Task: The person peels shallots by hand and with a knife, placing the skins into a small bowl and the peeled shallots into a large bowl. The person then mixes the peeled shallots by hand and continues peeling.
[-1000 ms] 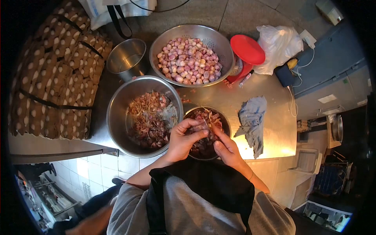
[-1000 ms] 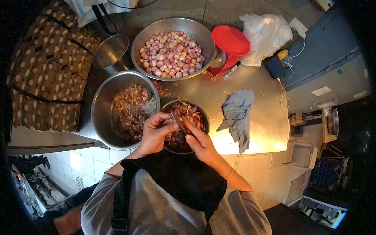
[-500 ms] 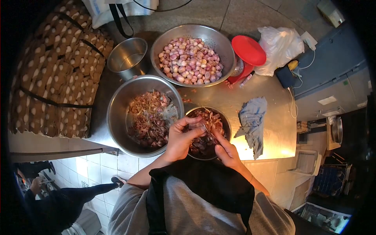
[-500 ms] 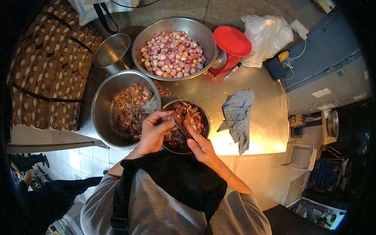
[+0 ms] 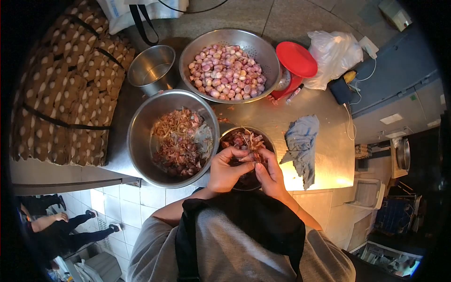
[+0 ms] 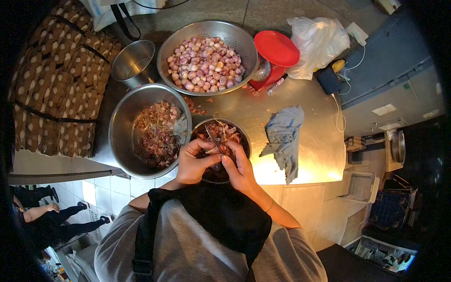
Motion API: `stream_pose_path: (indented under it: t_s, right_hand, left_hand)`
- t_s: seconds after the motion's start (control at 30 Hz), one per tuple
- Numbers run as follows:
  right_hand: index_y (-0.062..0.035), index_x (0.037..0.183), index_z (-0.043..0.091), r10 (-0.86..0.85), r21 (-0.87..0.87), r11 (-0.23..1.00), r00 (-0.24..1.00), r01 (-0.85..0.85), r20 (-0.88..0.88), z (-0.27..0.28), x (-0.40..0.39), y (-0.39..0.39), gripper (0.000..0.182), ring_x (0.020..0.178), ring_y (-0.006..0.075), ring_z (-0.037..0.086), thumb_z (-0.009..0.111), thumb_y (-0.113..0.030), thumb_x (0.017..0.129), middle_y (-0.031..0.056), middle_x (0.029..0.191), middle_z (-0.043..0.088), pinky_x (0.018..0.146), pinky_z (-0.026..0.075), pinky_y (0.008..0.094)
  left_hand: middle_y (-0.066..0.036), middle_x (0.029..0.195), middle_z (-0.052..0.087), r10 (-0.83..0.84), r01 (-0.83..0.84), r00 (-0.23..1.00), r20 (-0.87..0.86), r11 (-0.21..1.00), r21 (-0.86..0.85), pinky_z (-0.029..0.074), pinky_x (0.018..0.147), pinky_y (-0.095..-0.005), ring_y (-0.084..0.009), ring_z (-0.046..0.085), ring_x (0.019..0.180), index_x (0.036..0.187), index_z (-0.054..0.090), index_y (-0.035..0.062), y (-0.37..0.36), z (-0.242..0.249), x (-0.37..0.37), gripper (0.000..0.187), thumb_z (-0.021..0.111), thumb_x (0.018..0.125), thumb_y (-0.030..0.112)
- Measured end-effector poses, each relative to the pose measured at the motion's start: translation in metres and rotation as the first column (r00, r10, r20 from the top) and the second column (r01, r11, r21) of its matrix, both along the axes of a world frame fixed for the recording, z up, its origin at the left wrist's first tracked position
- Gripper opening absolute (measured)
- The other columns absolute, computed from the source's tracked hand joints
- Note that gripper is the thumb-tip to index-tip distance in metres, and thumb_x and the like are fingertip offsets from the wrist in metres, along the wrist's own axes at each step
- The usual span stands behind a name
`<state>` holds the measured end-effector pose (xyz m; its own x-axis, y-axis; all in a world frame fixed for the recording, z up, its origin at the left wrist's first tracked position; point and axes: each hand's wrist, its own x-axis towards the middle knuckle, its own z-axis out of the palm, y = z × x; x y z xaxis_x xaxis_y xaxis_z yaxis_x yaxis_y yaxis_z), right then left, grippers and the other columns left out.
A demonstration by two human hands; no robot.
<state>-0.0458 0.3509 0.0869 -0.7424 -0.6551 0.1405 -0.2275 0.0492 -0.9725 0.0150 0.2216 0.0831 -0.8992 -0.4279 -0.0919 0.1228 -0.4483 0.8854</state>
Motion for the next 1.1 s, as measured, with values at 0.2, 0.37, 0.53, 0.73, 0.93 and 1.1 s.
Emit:
stream_pose_path:
  t_s: [0.2, 0.37, 0.53, 0.73, 0.93, 1.1]
  right_hand:
    - [-0.0095, 0.113, 0.036, 0.188, -0.265, 0.964, 0.746, -0.016, 0.639, 0.015, -0.009, 0.001, 0.027, 0.042, 0.0048, 0.028, 0.043, -0.021, 0.09, -0.0016, 0.061, 0.039, 0.038, 0.021, 0.0176]
    - [-0.0108, 0.113, 0.036, 0.189, -0.261, 0.965, 0.724, -0.013, 0.663, 0.011, -0.015, 0.003, 0.027, 0.039, 0.0061, 0.028, 0.042, -0.025, 0.09, -0.0006, 0.054, 0.036, 0.034, 0.021, 0.019]
    - [-0.0131, 0.113, 0.037, 0.189, -0.244, 0.969, 0.738, -0.034, 0.647, 0.015, -0.009, -0.002, 0.027, 0.037, 0.0066, 0.026, 0.039, -0.027, 0.091, -0.0001, 0.05, 0.033, 0.034, 0.021, 0.0191]
    - [-0.0138, 0.109, 0.038, 0.311, -0.301, 0.947, 0.569, -0.114, 0.761, 0.032, -0.011, 0.003, 0.023, 0.038, 0.0058, 0.027, 0.039, -0.028, 0.091, -0.0014, 0.053, 0.032, 0.034, 0.022, 0.019]
    - [-0.013, 0.108, 0.039, 0.195, -0.292, 0.956, 0.666, 0.036, 0.72, 0.031, -0.028, 0.009, 0.023, 0.035, 0.006, 0.024, 0.038, -0.029, 0.091, -0.0019, 0.049, 0.03, 0.032, 0.021, 0.0191]
    - [-0.013, 0.118, 0.036, 0.089, -0.228, 0.97, 0.751, 0.084, 0.655, 0.03, -0.029, 0.015, 0.029, 0.039, 0.0053, 0.028, 0.039, -0.024, 0.091, -0.0031, 0.05, 0.03, 0.036, 0.022, 0.0177]
  left_hand:
    - [-0.007, 0.093, 0.058, -0.125, 0.126, 0.992, -0.016, 0.989, 0.078, 0.048, 0.077, -0.0255, -0.0118, 0.056, 0.086, 0.097, 0.053, -0.0004, -0.008, 0.008, -0.001, 0.026, 0.063, 0.073, -0.005]
    - [-0.008, 0.102, 0.055, -0.198, 0.188, 0.979, 0.044, 0.968, 0.167, 0.048, 0.079, -0.0272, -0.014, 0.055, 0.091, 0.113, 0.049, 0.0007, -0.009, 0.01, -0.005, 0.032, 0.054, 0.082, 0.001]
    - [-0.005, 0.099, 0.054, -0.211, 0.164, 0.972, 0.104, 0.925, 0.342, 0.048, 0.077, -0.0264, -0.0137, 0.054, 0.092, 0.116, 0.048, 0.0034, -0.011, 0.004, -0.007, 0.032, 0.053, 0.084, 0.005]
    - [-0.005, 0.095, 0.056, -0.187, 0.182, 0.982, 0.013, 0.965, 0.187, 0.045, 0.073, -0.0225, -0.0102, 0.053, 0.083, 0.105, 0.053, 0.0021, -0.01, -0.002, -0.009, 0.024, 0.056, 0.082, 0.008]
    - [-0.006, 0.101, 0.054, -0.282, 0.28, 0.959, -0.035, 0.916, 0.289, 0.044, 0.075, -0.0252, -0.0126, 0.053, 0.087, 0.107, 0.049, 0.0073, -0.016, 0.007, -0.006, 0.022, 0.052, 0.085, 0.01]
    - [-0.008, 0.106, 0.052, -0.26, 0.276, 0.96, -0.101, 0.832, 0.48, 0.046, 0.077, -0.0283, -0.0149, 0.054, 0.086, 0.109, 0.047, 0.005, -0.018, 0.014, -0.004, 0.024, 0.05, 0.086, 0.009]
